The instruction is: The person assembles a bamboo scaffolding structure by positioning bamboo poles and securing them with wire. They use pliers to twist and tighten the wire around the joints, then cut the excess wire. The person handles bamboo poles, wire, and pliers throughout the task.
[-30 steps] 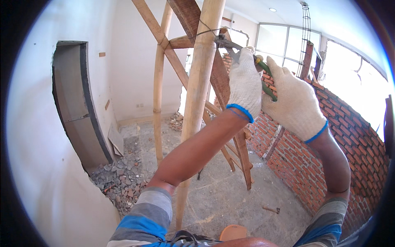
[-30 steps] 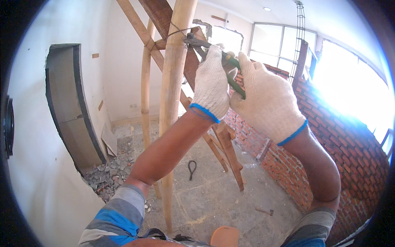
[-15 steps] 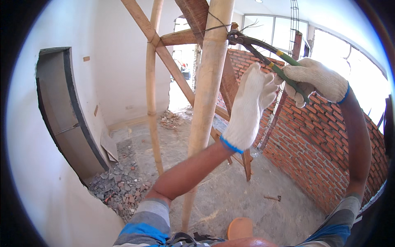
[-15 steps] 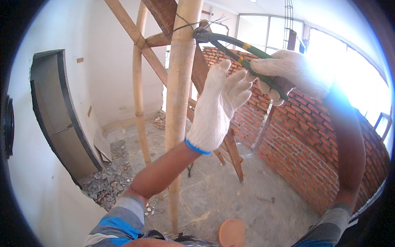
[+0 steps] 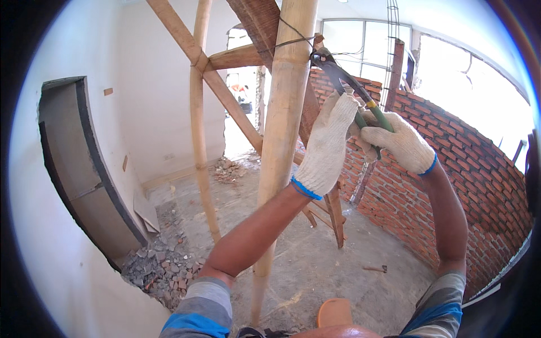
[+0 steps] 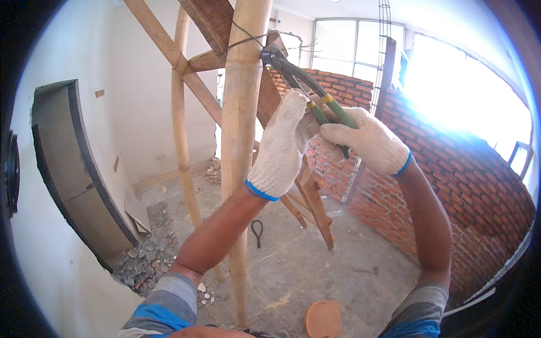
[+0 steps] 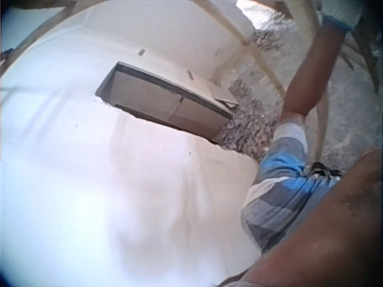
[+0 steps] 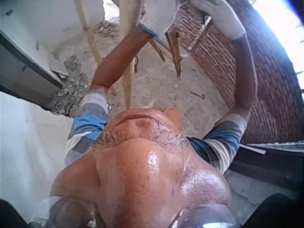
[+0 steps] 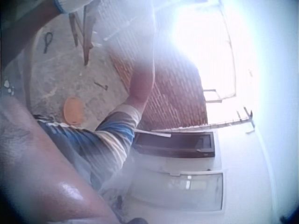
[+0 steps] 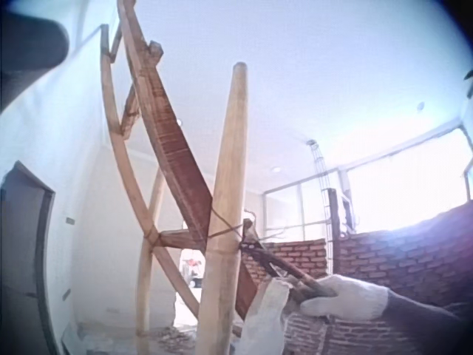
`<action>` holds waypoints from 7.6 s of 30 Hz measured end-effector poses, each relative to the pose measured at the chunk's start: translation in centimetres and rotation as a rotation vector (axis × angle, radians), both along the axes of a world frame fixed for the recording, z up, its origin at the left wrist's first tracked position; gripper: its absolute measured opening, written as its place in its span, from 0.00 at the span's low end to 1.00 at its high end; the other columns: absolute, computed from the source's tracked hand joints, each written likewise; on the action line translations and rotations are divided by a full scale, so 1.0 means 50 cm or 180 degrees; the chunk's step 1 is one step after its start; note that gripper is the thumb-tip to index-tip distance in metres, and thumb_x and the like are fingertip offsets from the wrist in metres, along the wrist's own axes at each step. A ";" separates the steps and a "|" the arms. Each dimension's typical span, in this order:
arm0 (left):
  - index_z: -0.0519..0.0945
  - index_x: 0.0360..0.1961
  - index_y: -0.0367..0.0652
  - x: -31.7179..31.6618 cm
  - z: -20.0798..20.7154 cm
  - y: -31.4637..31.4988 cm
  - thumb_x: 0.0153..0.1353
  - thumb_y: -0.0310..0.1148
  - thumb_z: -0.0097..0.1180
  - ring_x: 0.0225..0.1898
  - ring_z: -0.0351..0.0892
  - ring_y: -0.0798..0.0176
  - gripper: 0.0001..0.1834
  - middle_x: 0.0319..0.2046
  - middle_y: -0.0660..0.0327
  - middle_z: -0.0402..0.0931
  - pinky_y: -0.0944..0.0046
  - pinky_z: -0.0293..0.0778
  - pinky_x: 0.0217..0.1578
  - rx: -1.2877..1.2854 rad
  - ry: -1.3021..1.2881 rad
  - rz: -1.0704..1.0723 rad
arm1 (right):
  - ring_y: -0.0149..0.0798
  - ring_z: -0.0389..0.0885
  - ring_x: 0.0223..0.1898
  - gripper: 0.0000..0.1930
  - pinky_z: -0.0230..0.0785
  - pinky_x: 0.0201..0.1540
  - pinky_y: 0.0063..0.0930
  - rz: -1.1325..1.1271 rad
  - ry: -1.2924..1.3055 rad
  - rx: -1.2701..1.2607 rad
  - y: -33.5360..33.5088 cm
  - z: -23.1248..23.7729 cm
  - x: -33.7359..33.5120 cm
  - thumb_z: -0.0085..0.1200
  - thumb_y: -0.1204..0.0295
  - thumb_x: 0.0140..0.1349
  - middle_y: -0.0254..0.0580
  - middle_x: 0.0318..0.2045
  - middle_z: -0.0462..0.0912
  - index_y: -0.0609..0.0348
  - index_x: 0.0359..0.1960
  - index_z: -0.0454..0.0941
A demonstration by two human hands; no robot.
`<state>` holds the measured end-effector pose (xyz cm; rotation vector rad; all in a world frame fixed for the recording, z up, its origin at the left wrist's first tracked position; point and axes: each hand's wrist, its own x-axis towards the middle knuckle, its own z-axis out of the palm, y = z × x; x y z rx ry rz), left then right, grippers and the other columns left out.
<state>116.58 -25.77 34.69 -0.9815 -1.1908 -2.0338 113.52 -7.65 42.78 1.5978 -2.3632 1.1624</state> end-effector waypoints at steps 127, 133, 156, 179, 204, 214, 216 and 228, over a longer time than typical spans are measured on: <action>0.81 0.47 0.45 0.028 0.104 0.100 0.71 0.60 0.66 0.42 0.75 0.70 0.27 0.39 0.65 0.77 0.64 0.73 0.46 0.0372 -0.0252 -0.0098 | 0.28 0.82 0.29 0.20 0.78 0.36 0.27 -0.0501 0.0660 0.0778 0.067 0.130 0.015 0.57 0.56 0.75 0.35 0.28 0.82 0.67 0.44 0.84; 0.84 0.46 0.43 0.028 0.092 0.070 0.72 0.60 0.65 0.43 0.76 0.68 0.27 0.42 0.63 0.80 0.63 0.73 0.46 0.0057 -0.0680 0.0524 | 0.28 0.78 0.32 0.18 0.75 0.39 0.30 -0.0279 0.0690 0.0597 0.018 0.070 -0.015 0.54 0.62 0.78 0.34 0.31 0.82 0.69 0.48 0.82; 0.77 0.61 0.42 -0.018 0.156 0.144 0.77 0.57 0.57 0.73 0.68 0.56 0.29 0.62 0.57 0.74 0.56 0.62 0.73 0.0882 0.0001 0.0639 | 0.52 0.85 0.49 0.30 0.79 0.52 0.48 -0.1634 0.4113 -0.1119 0.014 0.037 -0.037 0.68 0.70 0.62 0.45 0.48 0.84 0.53 0.67 0.75; 0.82 0.54 0.43 -0.040 0.166 0.115 0.72 0.60 0.63 0.66 0.72 0.55 0.29 0.58 0.55 0.78 0.51 0.68 0.64 0.0819 -0.0054 0.0719 | 0.49 0.89 0.44 0.29 0.82 0.51 0.40 -0.0484 0.3762 -0.0628 0.074 0.118 -0.050 0.68 0.60 0.64 0.49 0.44 0.88 0.57 0.65 0.80; 0.82 0.46 0.45 -0.068 0.168 0.120 0.76 0.65 0.54 0.48 0.76 0.66 0.31 0.41 0.63 0.80 0.58 0.72 0.57 0.0390 0.0313 0.0402 | 0.43 0.93 0.39 0.32 0.89 0.41 0.35 0.1042 0.0027 0.1407 0.043 0.289 -0.142 0.65 0.56 0.65 0.63 0.43 0.90 0.79 0.56 0.80; 0.71 0.71 0.40 -0.050 0.175 0.122 0.74 0.69 0.54 0.74 0.66 0.50 0.44 0.74 0.50 0.66 0.50 0.66 0.70 0.0451 0.0301 0.0208 | 0.44 0.84 0.52 0.42 0.77 0.53 0.42 -0.1521 0.4875 -0.1067 0.048 0.094 -0.029 0.78 0.64 0.52 0.41 0.50 0.84 0.48 0.71 0.73; 0.73 0.70 0.40 -0.060 0.178 0.115 0.72 0.71 0.55 0.69 0.67 0.52 0.45 0.73 0.52 0.67 0.51 0.65 0.66 0.0423 0.0279 0.0226 | 0.47 0.85 0.51 0.38 0.77 0.52 0.44 -0.1424 0.4758 -0.0983 0.035 0.101 -0.059 0.77 0.65 0.54 0.43 0.48 0.83 0.49 0.69 0.75; 0.80 0.45 0.51 -0.046 0.167 0.132 0.70 0.68 0.61 0.48 0.71 0.70 0.29 0.45 0.67 0.78 0.60 0.64 0.49 0.0633 0.0179 0.0330 | 0.49 0.93 0.34 0.25 0.88 0.38 0.39 0.0411 0.0920 0.1838 0.043 0.311 -0.070 0.62 0.57 0.70 0.56 0.37 0.91 0.71 0.53 0.83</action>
